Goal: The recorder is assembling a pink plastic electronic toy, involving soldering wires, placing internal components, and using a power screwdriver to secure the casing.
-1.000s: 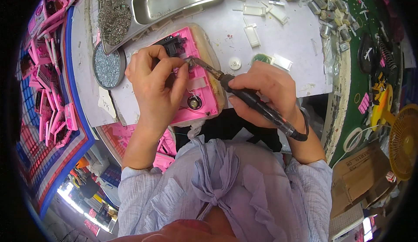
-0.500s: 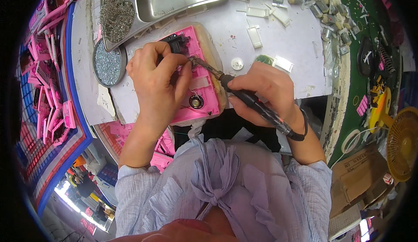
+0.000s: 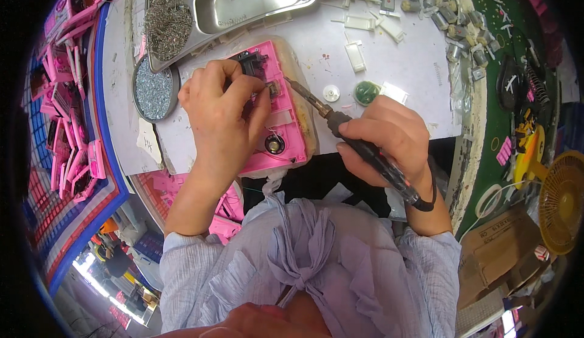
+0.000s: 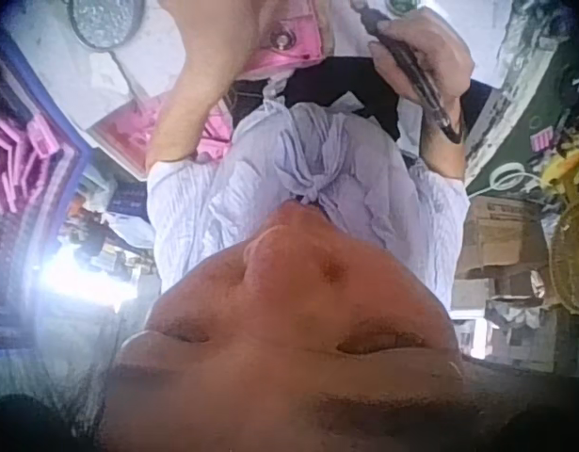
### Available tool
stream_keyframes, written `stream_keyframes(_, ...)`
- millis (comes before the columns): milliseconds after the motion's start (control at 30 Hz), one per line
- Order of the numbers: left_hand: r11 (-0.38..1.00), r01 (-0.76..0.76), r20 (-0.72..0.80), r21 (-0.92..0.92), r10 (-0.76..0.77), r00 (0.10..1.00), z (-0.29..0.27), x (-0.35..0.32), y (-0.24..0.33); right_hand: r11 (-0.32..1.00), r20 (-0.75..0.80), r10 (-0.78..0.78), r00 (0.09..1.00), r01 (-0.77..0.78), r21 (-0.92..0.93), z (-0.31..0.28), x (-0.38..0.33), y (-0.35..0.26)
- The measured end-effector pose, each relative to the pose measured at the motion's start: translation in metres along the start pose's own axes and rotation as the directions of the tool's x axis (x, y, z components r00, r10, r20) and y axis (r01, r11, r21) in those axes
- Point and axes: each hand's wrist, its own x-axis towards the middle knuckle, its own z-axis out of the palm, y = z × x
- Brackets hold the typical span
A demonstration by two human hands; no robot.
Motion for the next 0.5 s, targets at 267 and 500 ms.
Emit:
stream_keyframes(267, 0.999, -0.01, 0.0, 0.037, 0.01, 1.0, -0.0017, 0.0002, 0.0023, 1.0, -0.012, 0.003, 1.0, -0.003, -0.014, -0.0043, 0.0, -0.0057)
stream_keyframes(500, 0.997, -0.031, -0.017, 0.078, 0.032, 0.999, -0.0019, 0.0009, 0.0037, 0.999, -0.014, 0.015, 1.0, -0.015, -0.029, -0.0069, -0.0011, -0.0098)
